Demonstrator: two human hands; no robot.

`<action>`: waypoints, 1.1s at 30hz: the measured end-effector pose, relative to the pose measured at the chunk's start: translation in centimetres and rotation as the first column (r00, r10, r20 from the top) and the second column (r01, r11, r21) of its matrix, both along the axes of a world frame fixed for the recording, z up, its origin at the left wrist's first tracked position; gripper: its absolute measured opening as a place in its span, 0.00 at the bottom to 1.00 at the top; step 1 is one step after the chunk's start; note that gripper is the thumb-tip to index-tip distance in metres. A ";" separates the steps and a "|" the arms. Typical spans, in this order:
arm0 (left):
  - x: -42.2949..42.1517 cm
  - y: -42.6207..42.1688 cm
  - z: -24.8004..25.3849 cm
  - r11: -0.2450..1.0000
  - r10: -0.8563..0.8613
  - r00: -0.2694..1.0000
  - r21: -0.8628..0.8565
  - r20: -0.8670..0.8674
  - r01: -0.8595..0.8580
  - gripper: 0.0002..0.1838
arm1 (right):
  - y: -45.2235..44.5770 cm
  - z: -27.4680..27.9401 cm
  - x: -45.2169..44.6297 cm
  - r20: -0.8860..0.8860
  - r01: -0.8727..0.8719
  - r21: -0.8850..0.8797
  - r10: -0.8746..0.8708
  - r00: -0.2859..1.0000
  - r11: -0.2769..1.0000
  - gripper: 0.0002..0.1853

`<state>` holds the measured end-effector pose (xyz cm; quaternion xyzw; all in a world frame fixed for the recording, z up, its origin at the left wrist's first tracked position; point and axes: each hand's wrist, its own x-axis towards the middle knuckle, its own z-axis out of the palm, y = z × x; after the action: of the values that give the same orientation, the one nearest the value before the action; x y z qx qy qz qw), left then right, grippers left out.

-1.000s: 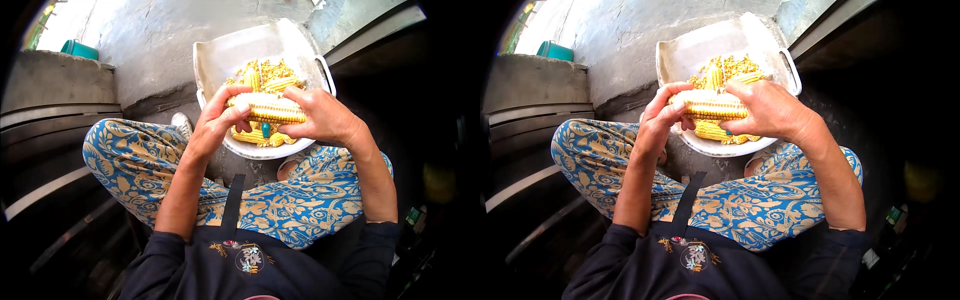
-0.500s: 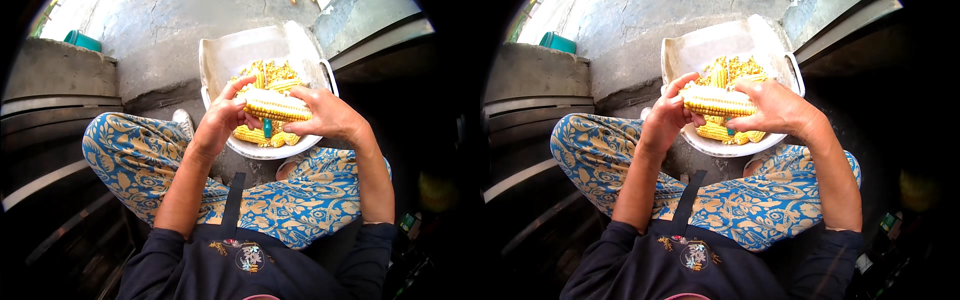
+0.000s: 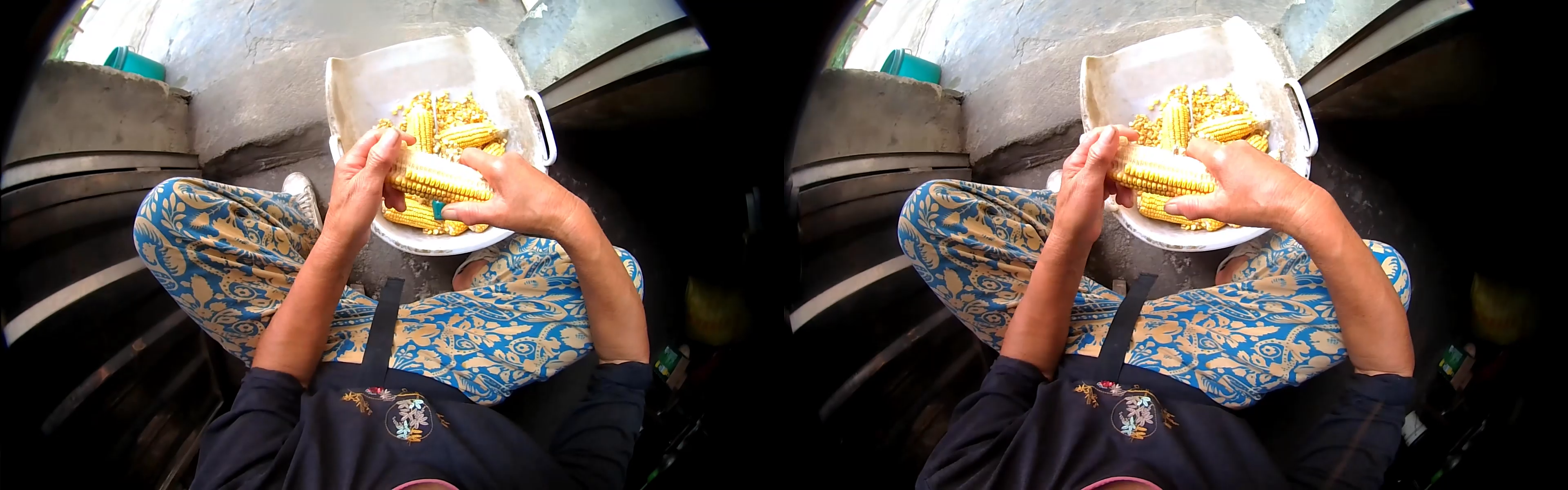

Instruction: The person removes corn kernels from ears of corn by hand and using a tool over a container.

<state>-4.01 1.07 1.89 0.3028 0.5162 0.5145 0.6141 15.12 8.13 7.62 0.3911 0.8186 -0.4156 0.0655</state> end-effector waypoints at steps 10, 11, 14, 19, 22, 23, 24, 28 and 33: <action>0.3 0.0 0.2 0.993 -0.078 0.993 0.097 0.094 0.068 0.29 | 1.1 1.1 0.1 0.048 0.027 -0.094 -0.023 0.999 0.995 0.31; 0.3 0.0 0.0 0.993 -0.078 0.992 0.095 0.095 0.069 0.29 | 1.1 1.0 0.1 0.049 0.028 -0.097 -0.023 0.999 0.995 0.31; 0.6 -0.2 -0.4 0.991 -0.075 0.996 0.117 0.054 0.068 0.24 | 0.8 0.8 0.0 0.055 0.062 -0.102 -0.057 0.997 0.993 0.30; 0.9 -0.2 -0.5 0.998 0.054 0.999 0.022 -0.002 -0.054 0.12 | 0.4 0.7 -0.4 0.057 0.036 -0.096 -0.030 0.998 0.995 0.32; 1.2 -0.2 -1.1 0.994 0.105 0.993 0.026 -0.057 -0.103 0.11 | 0.0 -1.1 -0.5 -0.022 0.036 -0.043 -0.037 0.999 0.998 0.33; 1.3 -0.2 -1.2 0.993 0.114 0.991 0.028 -0.065 -0.112 0.13 | 0.0 -1.2 -0.6 -0.001 0.035 -0.018 -0.035 0.999 0.999 0.33; 1.2 -0.1 -1.2 0.994 0.111 0.992 0.027 -0.063 -0.110 0.13 | -0.1 -1.3 -0.6 0.001 0.038 -0.018 -0.038 0.999 0.999 0.33; 1.1 -0.1 -1.0 0.995 0.099 0.989 -0.013 -0.109 -0.101 0.15 | -0.4 -1.7 -0.8 0.041 0.066 0.028 -0.067 0.997 0.997 0.33; 0.9 0.1 -1.4 0.993 0.120 0.987 0.012 -0.105 -0.120 0.14 | -0.6 -2.5 -0.8 0.020 0.055 0.116 -0.057 0.998 0.992 0.29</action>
<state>-3.10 1.12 0.53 0.2997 0.5636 0.5354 0.5531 14.36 7.56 5.17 0.4217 0.8291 -0.3648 0.0405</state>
